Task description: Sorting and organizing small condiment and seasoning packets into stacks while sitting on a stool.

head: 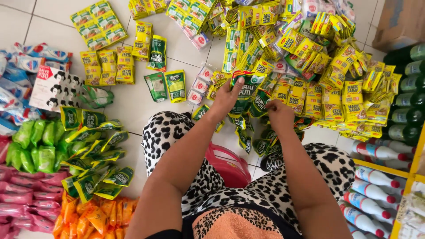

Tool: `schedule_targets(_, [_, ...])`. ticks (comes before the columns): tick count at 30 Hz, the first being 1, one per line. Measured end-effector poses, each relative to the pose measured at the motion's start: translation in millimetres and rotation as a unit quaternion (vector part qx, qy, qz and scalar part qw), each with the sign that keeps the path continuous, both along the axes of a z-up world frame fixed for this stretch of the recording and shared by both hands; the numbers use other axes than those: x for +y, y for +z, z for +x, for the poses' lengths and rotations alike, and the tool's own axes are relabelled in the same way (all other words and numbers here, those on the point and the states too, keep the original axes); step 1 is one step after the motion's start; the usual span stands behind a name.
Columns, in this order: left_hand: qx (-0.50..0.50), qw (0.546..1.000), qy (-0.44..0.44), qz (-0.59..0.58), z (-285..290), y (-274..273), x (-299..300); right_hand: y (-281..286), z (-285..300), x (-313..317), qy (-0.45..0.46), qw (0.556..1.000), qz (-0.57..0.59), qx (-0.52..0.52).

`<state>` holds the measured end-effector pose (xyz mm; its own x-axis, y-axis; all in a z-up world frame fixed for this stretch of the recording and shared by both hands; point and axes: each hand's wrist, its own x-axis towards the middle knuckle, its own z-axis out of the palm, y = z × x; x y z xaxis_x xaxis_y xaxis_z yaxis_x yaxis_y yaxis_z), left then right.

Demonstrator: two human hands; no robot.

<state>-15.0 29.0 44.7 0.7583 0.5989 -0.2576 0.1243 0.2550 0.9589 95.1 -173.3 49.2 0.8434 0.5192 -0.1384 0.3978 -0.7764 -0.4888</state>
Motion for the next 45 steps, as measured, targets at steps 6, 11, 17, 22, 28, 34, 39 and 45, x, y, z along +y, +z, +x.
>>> schedule_targets(6, [0.051,0.996,0.067,-0.024,12.9,-39.7,12.2,14.3,33.7,-28.2,0.094,0.968,0.221,0.071])
schedule_targets(11, [0.004,0.991,-0.023,-0.13,9.1,-2.5,10.0,21.2,49.2,-40.9,0.084,0.883,0.387,0.254])
schedule_targets(17, [-0.095,0.931,-0.187,-0.297,21.3,-2.7,-17.9,42.7,35.9,-18.3,0.003,0.685,0.576,0.447])
schedule_targets(22, [-0.008,0.942,-0.182,-0.281,22.7,24.3,-26.2,46.2,29.4,-8.2,-0.068,0.632,0.591,0.497])
schedule_targets(28, [-0.03,0.98,-0.18,-0.082,39.5,-2.9,-37.6,73.1,11.3,3.1,-0.102,0.579,0.596,0.547])
schedule_targets(34, [-0.157,0.915,-0.209,-0.309,34.3,32.7,-48.1,38.9,13.8,-3.9,-0.072,0.631,0.66,0.402])
schedule_targets(39, [-0.164,0.968,-0.16,-0.101,34.4,23.2,-66.4,22.8,15.6,-11.4,-0.025,0.742,0.623,0.247])
schedule_targets(45, [-0.135,0.979,-0.153,0.028,34.6,41.6,-56.8,82.2,-1.3,9.6,0.101,0.839,0.532,0.058])
